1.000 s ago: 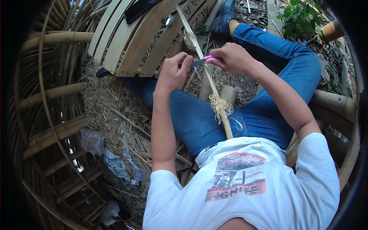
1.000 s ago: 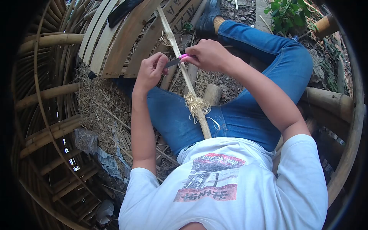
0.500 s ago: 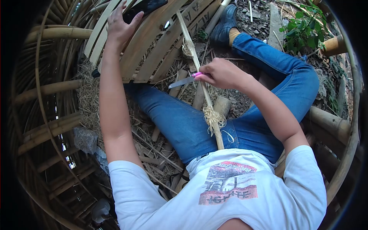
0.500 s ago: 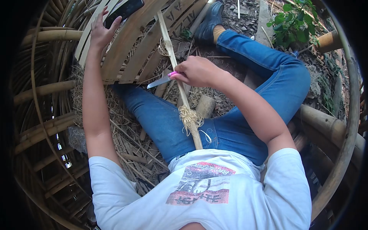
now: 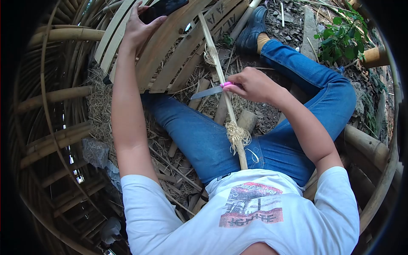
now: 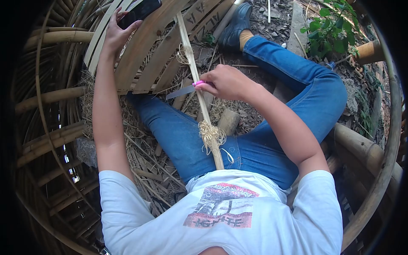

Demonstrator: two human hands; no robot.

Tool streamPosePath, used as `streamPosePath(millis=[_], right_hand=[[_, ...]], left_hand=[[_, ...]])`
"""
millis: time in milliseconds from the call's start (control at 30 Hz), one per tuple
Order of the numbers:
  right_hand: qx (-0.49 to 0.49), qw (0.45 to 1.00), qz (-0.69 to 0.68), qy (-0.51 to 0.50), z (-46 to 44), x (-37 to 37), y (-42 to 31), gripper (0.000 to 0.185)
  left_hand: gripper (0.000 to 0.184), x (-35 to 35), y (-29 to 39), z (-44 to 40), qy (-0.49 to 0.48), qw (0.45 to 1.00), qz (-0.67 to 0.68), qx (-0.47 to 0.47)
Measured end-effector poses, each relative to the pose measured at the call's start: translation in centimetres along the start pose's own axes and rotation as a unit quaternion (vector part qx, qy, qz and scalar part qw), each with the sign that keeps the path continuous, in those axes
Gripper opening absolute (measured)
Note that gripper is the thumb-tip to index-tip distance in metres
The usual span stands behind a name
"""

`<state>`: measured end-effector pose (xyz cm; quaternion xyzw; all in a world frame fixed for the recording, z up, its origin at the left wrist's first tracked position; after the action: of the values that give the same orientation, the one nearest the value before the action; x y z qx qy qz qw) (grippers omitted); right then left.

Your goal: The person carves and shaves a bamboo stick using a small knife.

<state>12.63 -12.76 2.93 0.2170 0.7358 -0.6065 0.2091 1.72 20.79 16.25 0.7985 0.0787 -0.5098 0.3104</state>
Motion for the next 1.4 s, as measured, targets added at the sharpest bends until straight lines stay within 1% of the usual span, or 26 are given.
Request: streamPosePath(millis=[100,200,300,400,500,567,633,667,733,833,867,967,1067,1100,1133,1200,1267,1367,1400], right_hand=[[0.030,0.999,0.015,-0.019,-0.1,-0.4,-0.2,0.030],[0.033,0.999,0.012,-0.024,-0.2,-0.4,-0.3,0.031],[0.014,1.000,0.011,-0.005,0.0,-0.1,-0.1,0.031],[-0.015,1.000,0.009,0.013,0.0,0.0,0.0,0.032],[-0.011,1.000,0.008,0.012,0.1,-0.2,-0.2,0.031],[-0.009,1.000,-0.001,0.011,0.0,-0.2,-0.2,0.032],[-0.005,1.000,0.005,0.009,0.0,0.0,-0.2,0.032],[-0.004,1.000,0.009,0.011,-0.1,0.0,-0.2,0.032],[-0.007,1.000,0.020,0.010,0.0,0.0,-0.2,0.032],[-0.017,0.999,0.027,0.025,0.0,0.2,0.0,0.033],[-0.021,0.999,0.026,0.031,0.1,0.3,0.1,0.033],[-0.003,0.999,0.037,0.020,0.1,0.1,-0.1,0.033],[-0.019,0.999,0.036,0.021,0.1,-0.1,-0.3,0.033],[-0.019,0.999,0.043,0.027,0.1,0.0,-0.1,0.032],[-0.019,0.998,0.048,0.032,0.0,0.2,0.2,0.032],[-0.008,0.997,0.059,0.045,-0.2,0.2,0.2,0.031],[0.017,0.995,0.074,0.063,-0.4,-0.4,-0.1,0.030],[0.031,0.996,0.066,0.043,-0.4,-0.5,0.2,0.029],[0.025,0.997,0.067,0.023,-0.3,-0.8,-0.3,0.029]], left_hand=[[0.105,0.0,-0.9,-0.1,0.019,0.996,-0.079,0.037],[0.107,0.1,-1.2,0.1,0.011,1.000,-0.011,0.012],[0.106,0.3,-0.9,0.5,0.066,0.994,-0.047,0.079],[0.099,0.3,0.6,2.6,0.209,0.966,0.016,0.148],[0.092,1.7,6.3,9.5,0.216,0.958,0.069,0.176],[0.086,4.2,8.1,14.0,0.160,0.973,0.096,0.139],[0.080,6.4,8.6,17.2,0.101,0.986,0.077,0.105],[0.077,7.2,8.8,18.4,0.073,0.988,0.114,0.076],[0.071,8.4,9.1,20.0,0.017,0.982,0.187,0.023],[0.065,8.9,9.2,21.2,-0.115,0.969,0.217,0.027],[0.060,9.2,9.5,21.5,-0.145,0.958,0.249,0.010],[0.057,8.7,10.2,21.8,-0.188,0.949,0.252,-0.028],[0.055,7.7,8.9,19.6,-0.089,0.984,0.144,0.052],[0.054,6.3,8.5,17.7,-0.014,0.994,0.066,0.092],[0.054,4.2,8.2,15.3,0.060,0.990,-0.013,0.127],[0.056,0.8,6.5,10.0,0.136,0.978,-0.071,0.144],[0.062,-0.7,4.4,5.3,0.132,0.978,-0.130,0.101],[0.070,-1.2,2.3,1.1,0.039,0.998,-0.048,-0.028],[0.109,-1.5,1.8,0.1,-0.021,0.996,-0.007,-0.082]])
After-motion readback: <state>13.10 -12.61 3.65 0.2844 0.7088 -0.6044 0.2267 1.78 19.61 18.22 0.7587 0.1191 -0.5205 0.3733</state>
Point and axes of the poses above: each hand's wrist, its own z-axis away from the middle knuckle, its own x-axis out of the palm, y = z × x, the point moved 2 cm from there along -z, towards the middle knuckle, and after that the axes turned 2 degrees about -z, right-handed, at the moved point
